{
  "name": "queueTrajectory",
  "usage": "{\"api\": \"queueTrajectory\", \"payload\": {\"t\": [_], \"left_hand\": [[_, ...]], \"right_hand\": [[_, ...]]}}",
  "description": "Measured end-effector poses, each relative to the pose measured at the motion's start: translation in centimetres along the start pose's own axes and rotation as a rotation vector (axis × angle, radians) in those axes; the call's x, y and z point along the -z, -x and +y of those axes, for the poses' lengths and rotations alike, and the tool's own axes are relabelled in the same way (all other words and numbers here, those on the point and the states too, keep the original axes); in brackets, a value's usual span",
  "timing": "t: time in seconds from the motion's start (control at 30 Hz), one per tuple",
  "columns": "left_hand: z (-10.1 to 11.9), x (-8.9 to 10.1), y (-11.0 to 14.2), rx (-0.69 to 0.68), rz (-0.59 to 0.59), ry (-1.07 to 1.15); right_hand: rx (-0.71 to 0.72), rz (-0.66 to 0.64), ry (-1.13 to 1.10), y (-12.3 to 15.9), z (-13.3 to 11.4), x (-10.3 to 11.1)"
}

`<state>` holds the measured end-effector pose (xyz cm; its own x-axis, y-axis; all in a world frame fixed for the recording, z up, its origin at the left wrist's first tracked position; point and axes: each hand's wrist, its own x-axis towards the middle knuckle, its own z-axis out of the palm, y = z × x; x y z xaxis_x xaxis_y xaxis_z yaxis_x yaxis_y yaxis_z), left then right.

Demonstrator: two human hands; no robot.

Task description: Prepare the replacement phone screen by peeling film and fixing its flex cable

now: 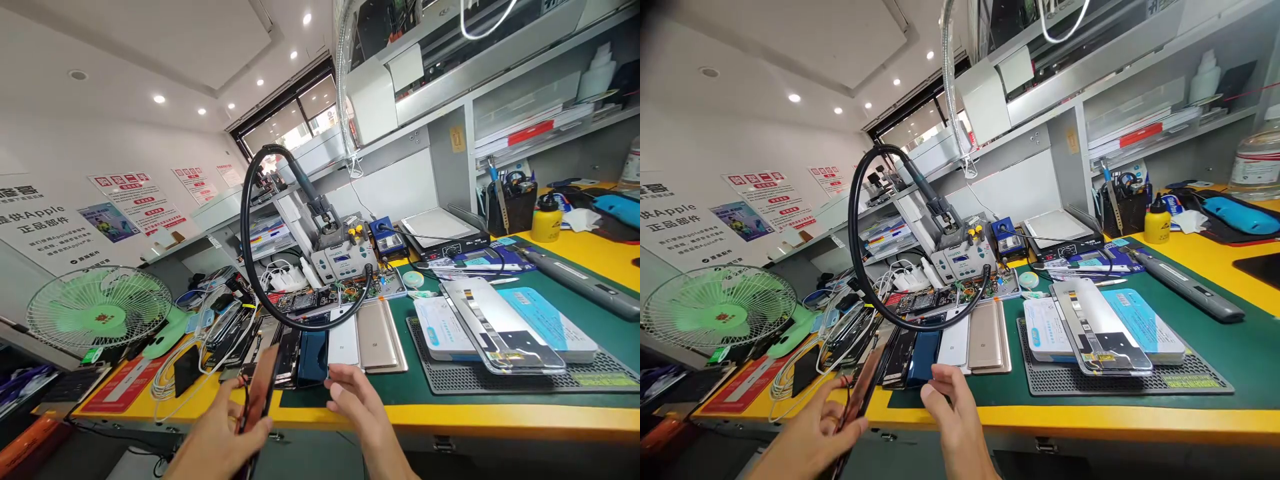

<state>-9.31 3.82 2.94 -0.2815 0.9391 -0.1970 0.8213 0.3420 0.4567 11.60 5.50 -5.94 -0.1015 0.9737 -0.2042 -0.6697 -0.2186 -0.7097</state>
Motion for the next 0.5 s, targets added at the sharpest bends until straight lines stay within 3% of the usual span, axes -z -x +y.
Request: {"api": "queueTrajectory", "payload": {"t": [0.17,0.5], "left_hand": [[1.9,1.7,-4.8,0.024,0.03,-0.243],[6.2,-0.8,-10.0,-0.059,0.034,-0.511]], "right_hand": [[0.059,-0.002,0.091,0.9,-0.7,1.3],[0.122,0.038,0.132,1.2,-1.5,3.3]]}}
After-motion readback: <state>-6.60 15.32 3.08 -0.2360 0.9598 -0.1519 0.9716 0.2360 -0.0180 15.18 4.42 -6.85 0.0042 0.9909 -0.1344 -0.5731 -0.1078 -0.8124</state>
